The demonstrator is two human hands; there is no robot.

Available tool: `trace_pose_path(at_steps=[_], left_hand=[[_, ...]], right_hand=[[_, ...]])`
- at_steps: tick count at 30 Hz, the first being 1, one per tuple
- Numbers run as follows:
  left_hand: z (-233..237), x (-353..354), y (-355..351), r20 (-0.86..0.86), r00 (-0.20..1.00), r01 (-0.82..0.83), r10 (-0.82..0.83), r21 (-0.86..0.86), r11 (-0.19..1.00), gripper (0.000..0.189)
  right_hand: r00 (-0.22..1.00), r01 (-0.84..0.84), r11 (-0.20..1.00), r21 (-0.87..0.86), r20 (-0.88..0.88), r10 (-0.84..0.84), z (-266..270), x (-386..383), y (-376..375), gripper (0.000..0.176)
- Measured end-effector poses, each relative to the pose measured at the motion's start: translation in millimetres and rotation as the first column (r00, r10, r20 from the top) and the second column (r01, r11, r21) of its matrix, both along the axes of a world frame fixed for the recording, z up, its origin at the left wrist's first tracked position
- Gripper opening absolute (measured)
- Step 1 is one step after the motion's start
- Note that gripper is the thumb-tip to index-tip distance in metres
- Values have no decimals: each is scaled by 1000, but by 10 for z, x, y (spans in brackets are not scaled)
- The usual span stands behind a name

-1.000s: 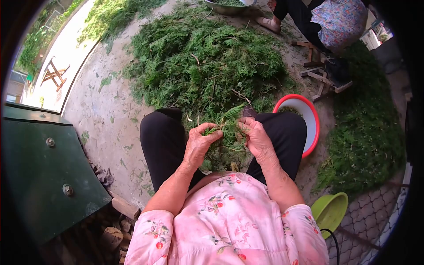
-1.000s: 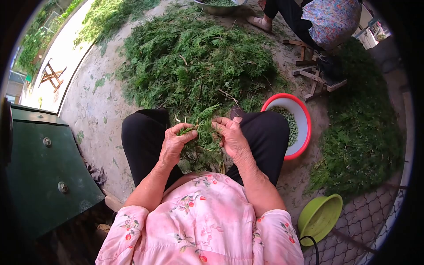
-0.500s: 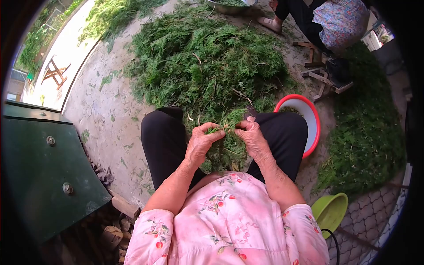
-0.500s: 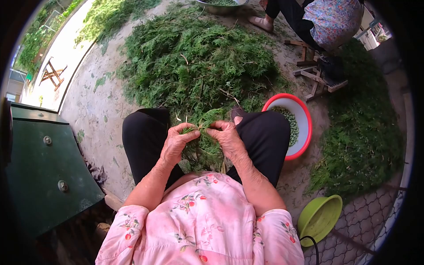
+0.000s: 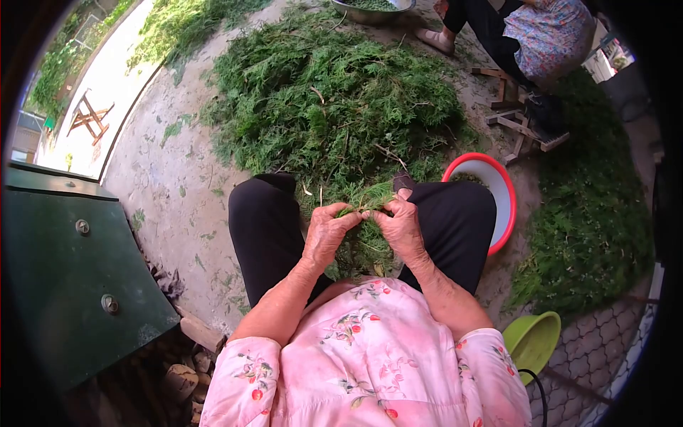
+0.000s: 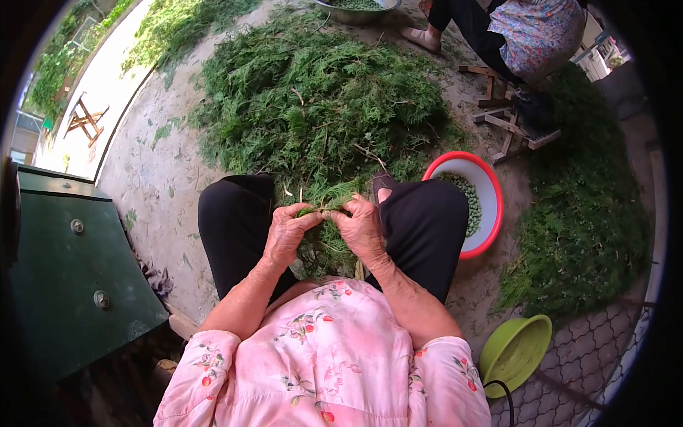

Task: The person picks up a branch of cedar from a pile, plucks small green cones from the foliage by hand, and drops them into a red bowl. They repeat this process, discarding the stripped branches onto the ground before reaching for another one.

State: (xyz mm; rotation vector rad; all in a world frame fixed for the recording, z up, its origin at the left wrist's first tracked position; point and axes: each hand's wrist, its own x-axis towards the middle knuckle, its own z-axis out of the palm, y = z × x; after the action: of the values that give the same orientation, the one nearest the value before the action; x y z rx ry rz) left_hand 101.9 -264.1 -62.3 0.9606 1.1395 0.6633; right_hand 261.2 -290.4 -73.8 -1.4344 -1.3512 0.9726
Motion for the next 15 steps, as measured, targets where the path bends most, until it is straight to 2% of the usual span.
trace_pose_path(at_steps=[1, 2, 3, 4, 5, 6, 8, 9, 10, 12, 13, 14, 15], left_hand=[[-7, 2, 1, -55, 998, 1, 5, 102, 995, 8], [3, -2, 5, -55, 998, 3, 3, 103, 995, 8], [70, 1, 11, 65, 993, -92, 95, -49, 995, 8], [130, 6, 20, 167, 965, -165, 202, -210, 964, 7], [167, -1, 34, 157, 960, -191, 230, -231, 954, 6], [130, -24, 40, 156, 961, -189, 228, -233, 954, 6], [32, -83, 62, 142, 954, -235, 263, -184, 954, 8], [57, -105, 77, 168, 948, -234, 270, -206, 950, 7], [95, -109, 90, 168, 948, -233, 269, -206, 950, 7], [153, -112, 107, 183, 925, -276, 332, -277, 920, 7], [97, -120, 114, 149, 926, -303, 348, -259, 917, 7], [91, -123, 115, 147, 925, -304, 349, -261, 916, 7], [87, -126, 116, 148, 921, -311, 360, -278, 909, 7]], right_hand=[[991, 4, 989, 149, 133, -24, -22, -3, 13, 13], [991, 6, 989, 150, 133, -26, -38, 6, 20, 13], [988, 67, 996, -58, -135, -74, -19, 19, 22, 13], [910, 69, 960, -272, -377, -172, 17, 41, 27, 13], [801, 6, 907, -420, -541, -256, 103, 127, 17, 13], [647, -58, 917, -395, -714, -266, 97, 209, 39, 10], [454, -44, 945, -325, -849, -270, 158, 305, 53, 7], [418, -13, 948, -318, -863, -284, 208, 327, 56, 10], [418, -12, 948, -319, -863, -285, 186, 374, 48, 10], [341, -101, 978, -183, -930, -139, 124, 497, 13, 12], [320, -162, 968, -190, -938, -130, 127, 534, -20, 20], [320, -163, 968, -191, -938, -131, 151, 556, -67, 20], [511, -307, 914, -267, -856, -79, 216, 566, -120, 19]])
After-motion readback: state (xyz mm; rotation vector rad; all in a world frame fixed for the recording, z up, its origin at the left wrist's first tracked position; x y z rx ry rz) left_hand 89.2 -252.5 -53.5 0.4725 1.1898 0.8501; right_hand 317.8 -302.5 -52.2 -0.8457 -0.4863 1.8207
